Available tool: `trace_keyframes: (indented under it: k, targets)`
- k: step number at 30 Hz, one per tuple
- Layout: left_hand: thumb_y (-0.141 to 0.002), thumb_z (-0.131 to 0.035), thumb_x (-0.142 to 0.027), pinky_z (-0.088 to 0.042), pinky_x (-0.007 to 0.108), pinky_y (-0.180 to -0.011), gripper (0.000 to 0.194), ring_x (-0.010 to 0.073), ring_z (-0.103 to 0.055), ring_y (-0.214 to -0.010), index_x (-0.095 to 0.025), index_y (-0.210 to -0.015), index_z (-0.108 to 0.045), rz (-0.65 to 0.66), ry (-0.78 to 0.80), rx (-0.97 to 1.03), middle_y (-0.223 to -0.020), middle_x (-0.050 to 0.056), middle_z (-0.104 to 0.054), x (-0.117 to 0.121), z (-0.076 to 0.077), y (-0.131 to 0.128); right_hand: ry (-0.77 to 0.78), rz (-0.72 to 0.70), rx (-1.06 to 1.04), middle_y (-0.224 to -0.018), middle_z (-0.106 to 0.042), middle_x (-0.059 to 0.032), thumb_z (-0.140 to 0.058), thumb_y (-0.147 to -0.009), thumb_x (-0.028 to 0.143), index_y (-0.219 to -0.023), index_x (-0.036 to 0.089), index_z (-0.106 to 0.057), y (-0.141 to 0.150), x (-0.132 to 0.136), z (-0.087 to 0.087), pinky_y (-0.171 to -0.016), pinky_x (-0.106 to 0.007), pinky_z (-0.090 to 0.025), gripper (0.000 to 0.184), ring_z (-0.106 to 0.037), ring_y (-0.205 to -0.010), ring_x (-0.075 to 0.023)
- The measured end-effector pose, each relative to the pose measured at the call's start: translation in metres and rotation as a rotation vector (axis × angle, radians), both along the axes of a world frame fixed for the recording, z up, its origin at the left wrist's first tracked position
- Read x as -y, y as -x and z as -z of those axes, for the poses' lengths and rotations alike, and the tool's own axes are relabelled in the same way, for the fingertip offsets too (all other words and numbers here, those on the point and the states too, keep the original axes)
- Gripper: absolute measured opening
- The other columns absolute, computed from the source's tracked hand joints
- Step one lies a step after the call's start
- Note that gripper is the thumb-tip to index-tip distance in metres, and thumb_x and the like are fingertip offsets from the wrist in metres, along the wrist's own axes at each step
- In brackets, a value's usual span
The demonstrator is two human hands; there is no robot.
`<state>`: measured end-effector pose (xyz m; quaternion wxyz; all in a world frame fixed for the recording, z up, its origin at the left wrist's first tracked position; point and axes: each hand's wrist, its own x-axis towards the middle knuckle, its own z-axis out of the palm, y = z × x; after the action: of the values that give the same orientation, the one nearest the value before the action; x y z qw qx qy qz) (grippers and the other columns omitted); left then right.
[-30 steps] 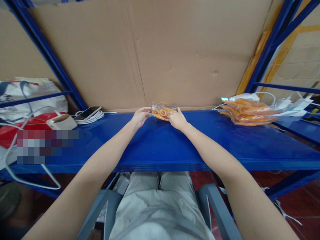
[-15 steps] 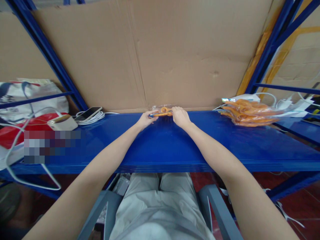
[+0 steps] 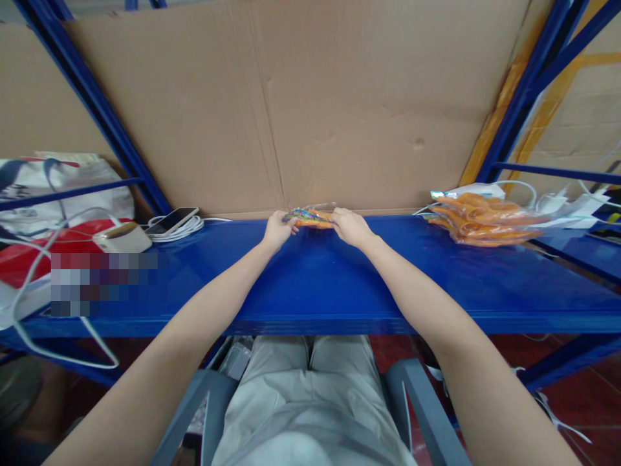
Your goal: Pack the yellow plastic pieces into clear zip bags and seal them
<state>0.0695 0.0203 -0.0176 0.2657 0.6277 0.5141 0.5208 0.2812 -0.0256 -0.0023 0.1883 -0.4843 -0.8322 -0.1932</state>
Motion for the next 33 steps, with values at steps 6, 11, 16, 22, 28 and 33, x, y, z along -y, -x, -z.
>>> trace_keyframes:
  k: [6, 11, 16, 22, 28, 33]
  targets:
    - [-0.086, -0.065, -0.012, -0.057, 0.029, -0.072, 0.006, 0.0129, -0.068, -0.06, -0.011, -0.089, -0.061, 0.163, 0.003, 0.196, -0.063, 0.001, -0.066, -0.002, -0.003, -0.002, -0.147, 0.127, -0.124, -0.108, -0.062, -0.0182, -0.034, -0.095, 0.018, -0.103, 0.014, -0.061, 0.009, 0.006, -0.003, -0.08, -0.037, -0.047, 0.028, -0.053, -0.106, -0.0293]
    - [-0.077, -0.072, -0.008, -0.057, 0.027, -0.071, 0.019, 0.0114, -0.068, -0.062, -0.012, -0.094, -0.065, 0.228, -0.052, 0.159, -0.078, 0.004, -0.072, 0.0, -0.001, 0.003, -0.181, 0.083, -0.277, -0.103, -0.063, -0.0163, -0.035, -0.094, 0.02, -0.098, 0.017, -0.059, 0.005, -0.003, 0.004, -0.082, -0.04, -0.047, 0.025, -0.054, -0.103, -0.0294]
    - [-0.078, -0.072, -0.014, -0.053, 0.021, -0.056, 0.013, 0.0071, -0.06, -0.052, -0.01, -0.09, -0.071, 0.144, -0.045, 0.065, -0.081, 0.006, -0.071, 0.002, 0.0, 0.006, -0.137, 0.024, -0.466, -0.089, -0.063, -0.0112, -0.041, -0.091, 0.024, -0.087, 0.019, -0.056, -0.004, -0.019, 0.009, -0.078, -0.037, -0.046, 0.016, -0.057, -0.087, -0.0246]
    - [-0.077, -0.073, -0.017, -0.043, 0.016, -0.042, 0.006, 0.0039, -0.051, -0.046, -0.011, -0.076, -0.07, -0.036, -0.075, -0.023, -0.084, 0.005, -0.068, 0.002, 0.0, 0.005, -0.063, -0.03, -0.463, -0.091, -0.061, -0.0094, -0.056, -0.087, 0.035, -0.079, 0.019, -0.056, -0.018, -0.024, 0.009, -0.078, -0.034, -0.046, 0.018, -0.057, -0.085, -0.0217]
    - [-0.078, -0.07, -0.012, -0.043, 0.018, -0.044, 0.009, 0.0058, -0.053, -0.043, -0.011, -0.07, -0.066, -0.029, 0.006, 0.056, -0.074, 0.003, -0.067, 0.006, 0.0, 0.003, 0.002, -0.126, -0.329, -0.094, -0.06, -0.0089, -0.065, -0.084, 0.039, -0.08, 0.019, -0.059, -0.029, -0.02, 0.011, -0.078, -0.032, -0.046, 0.021, -0.057, -0.087, -0.0217]
    - [-0.084, -0.067, -0.009, -0.046, 0.016, -0.051, 0.011, 0.0065, -0.062, -0.045, -0.012, -0.075, -0.061, 0.099, 0.095, 0.225, -0.066, 0.0, -0.067, 0.008, -0.001, -0.005, -0.085, -0.017, -0.548, -0.082, -0.06, -0.0073, -0.061, -0.082, 0.025, -0.065, 0.021, -0.051, -0.016, -0.02, 0.006, -0.075, -0.033, -0.047, 0.02, -0.058, -0.08, -0.0207]
